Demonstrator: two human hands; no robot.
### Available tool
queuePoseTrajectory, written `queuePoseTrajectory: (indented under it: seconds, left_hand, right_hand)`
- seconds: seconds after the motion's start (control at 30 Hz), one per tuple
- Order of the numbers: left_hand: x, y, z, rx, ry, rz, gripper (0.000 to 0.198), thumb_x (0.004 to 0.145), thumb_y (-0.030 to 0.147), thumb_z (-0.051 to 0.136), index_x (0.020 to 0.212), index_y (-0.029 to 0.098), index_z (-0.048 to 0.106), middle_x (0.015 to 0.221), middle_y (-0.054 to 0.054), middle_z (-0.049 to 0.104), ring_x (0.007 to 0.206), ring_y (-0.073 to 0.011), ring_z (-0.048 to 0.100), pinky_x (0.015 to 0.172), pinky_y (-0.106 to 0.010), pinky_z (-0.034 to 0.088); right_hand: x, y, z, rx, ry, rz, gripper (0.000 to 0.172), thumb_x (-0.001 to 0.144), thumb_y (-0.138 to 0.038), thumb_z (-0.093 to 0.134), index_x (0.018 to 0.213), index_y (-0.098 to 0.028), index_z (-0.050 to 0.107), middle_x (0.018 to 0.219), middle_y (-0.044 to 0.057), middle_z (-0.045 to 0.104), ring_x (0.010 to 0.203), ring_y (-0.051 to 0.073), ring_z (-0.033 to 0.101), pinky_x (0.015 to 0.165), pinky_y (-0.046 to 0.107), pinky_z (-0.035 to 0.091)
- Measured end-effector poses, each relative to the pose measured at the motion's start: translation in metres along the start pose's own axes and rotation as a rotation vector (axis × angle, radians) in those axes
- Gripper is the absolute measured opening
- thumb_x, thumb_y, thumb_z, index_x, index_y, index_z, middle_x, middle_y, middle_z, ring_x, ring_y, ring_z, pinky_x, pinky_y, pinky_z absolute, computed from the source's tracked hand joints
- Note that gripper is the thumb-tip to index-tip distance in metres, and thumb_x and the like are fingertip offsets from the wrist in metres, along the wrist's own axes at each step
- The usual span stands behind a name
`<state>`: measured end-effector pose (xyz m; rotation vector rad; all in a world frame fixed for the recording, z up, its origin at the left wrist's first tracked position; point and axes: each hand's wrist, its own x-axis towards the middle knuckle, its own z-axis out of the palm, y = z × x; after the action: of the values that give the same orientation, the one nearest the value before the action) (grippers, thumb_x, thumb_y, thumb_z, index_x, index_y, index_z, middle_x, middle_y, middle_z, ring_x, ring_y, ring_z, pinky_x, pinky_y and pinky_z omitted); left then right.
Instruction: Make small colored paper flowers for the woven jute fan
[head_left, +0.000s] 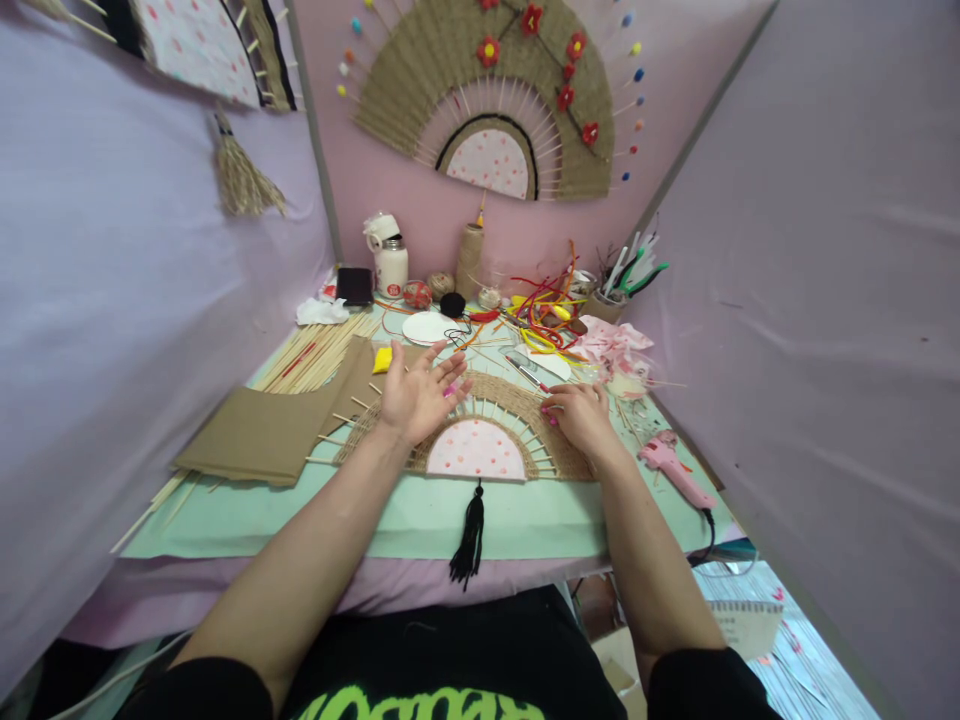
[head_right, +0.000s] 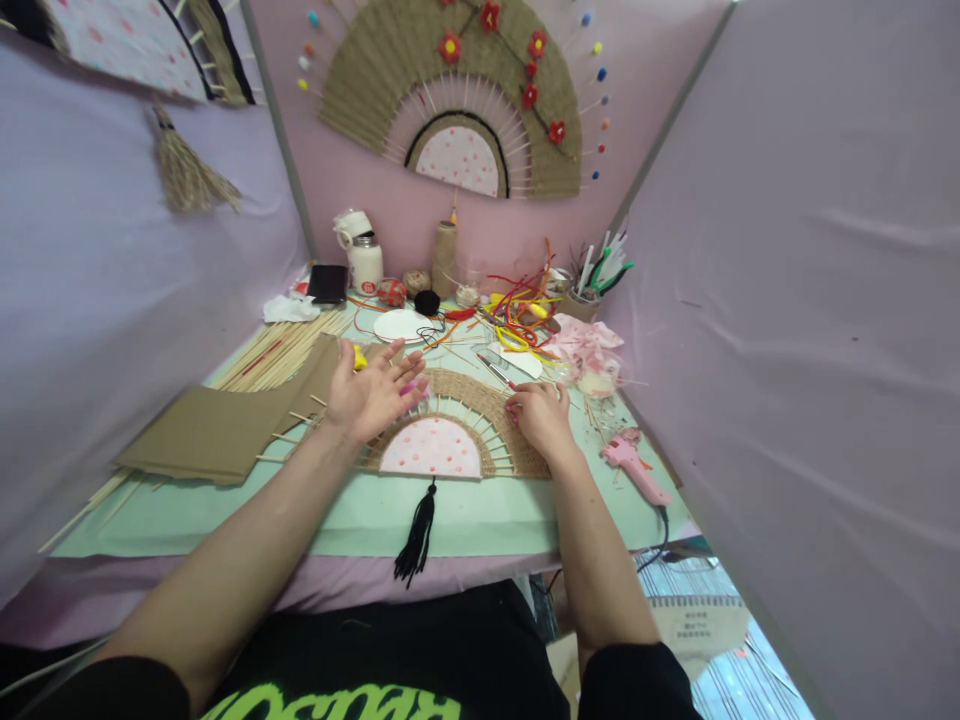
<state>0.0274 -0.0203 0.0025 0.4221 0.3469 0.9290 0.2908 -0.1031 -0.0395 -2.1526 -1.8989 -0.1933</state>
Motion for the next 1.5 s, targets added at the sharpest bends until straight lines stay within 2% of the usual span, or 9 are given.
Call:
queuePoseTrajectory:
  seconds: [0.33, 0.5, 0.73, 1.03, 1.3, 1.5]
  left_hand:
    - [0.0, 0.0, -0.001, 0.013, -0.017, 0.004, 0.062, 0.082, 0.071, 0.038, 0.103, 0.018, 0.062, 0.101, -0.013, 0.065, 0.097, -0.0241, 0.063, 0.084, -0.04, 0.052]
    - [0.0, 0.0, 0.0, 0.012, -0.009, 0.003, 0.063, 0.082, 0.072, 0.038, 0.105, 0.018, 0.062, 0.101, -0.014, 0.065, 0.098, -0.0242, 0.063, 0.085, -0.04, 0.052]
    - [0.0, 0.0, 0.0, 0.012, -0.011, -0.005, 0.064, 0.082, 0.072, 0.037, 0.105, 0.018, 0.062, 0.102, -0.014, 0.066, 0.098, -0.0239, 0.063, 0.086, -0.04, 0.052]
    - [-0.001, 0.0, 0.002, 0.022, 0.012, -0.007, 0.063, 0.083, 0.071, 0.037, 0.106, 0.018, 0.062, 0.1, -0.013, 0.065, 0.098, -0.0237, 0.063, 0.086, -0.04, 0.051]
    - [0.0, -0.001, 0.001, 0.021, 0.009, -0.005, 0.064, 0.082, 0.072, 0.037, 0.105, 0.018, 0.062, 0.101, -0.013, 0.065, 0.097, -0.0237, 0.063, 0.085, -0.04, 0.052]
    - [0.0, -0.001, 0.001, 0.019, 0.017, -0.012, 0.064, 0.083, 0.072, 0.036, 0.104, 0.018, 0.062, 0.1, -0.013, 0.065, 0.098, -0.0238, 0.063, 0.085, -0.04, 0.052]
  right_hand:
    - [-0.002, 0.001, 0.002, 0.045, 0.021, 0.038, 0.035, 0.088, -0.012, 0.043, 0.088, -0.026, 0.074, 0.115, 0.003, 0.069, 0.113, 0.026, 0.054, 0.103, 0.05, 0.022]
    - [-0.008, -0.003, -0.001, 0.04, 0.001, 0.054, 0.038, 0.084, -0.006, 0.043, 0.087, -0.027, 0.075, 0.117, 0.003, 0.068, 0.114, 0.025, 0.052, 0.104, 0.049, 0.021]
    - [-0.012, -0.008, -0.006, 0.037, -0.002, 0.046, 0.035, 0.08, -0.006, 0.049, 0.087, -0.027, 0.075, 0.119, 0.002, 0.067, 0.116, 0.026, 0.05, 0.104, 0.049, 0.021]
    - [-0.013, -0.004, -0.003, 0.056, 0.045, 0.022, 0.037, 0.084, -0.008, 0.043, 0.093, -0.027, 0.074, 0.119, 0.004, 0.067, 0.114, 0.025, 0.051, 0.104, 0.048, 0.022]
    - [-0.014, -0.006, -0.004, 0.05, 0.028, 0.028, 0.036, 0.082, -0.006, 0.045, 0.084, -0.027, 0.075, 0.119, 0.002, 0.067, 0.115, 0.024, 0.05, 0.103, 0.047, 0.023]
    - [-0.015, -0.006, -0.004, 0.054, 0.061, 0.029, 0.038, 0.082, -0.006, 0.045, 0.092, -0.027, 0.075, 0.12, 0.003, 0.067, 0.115, 0.025, 0.05, 0.102, 0.047, 0.024]
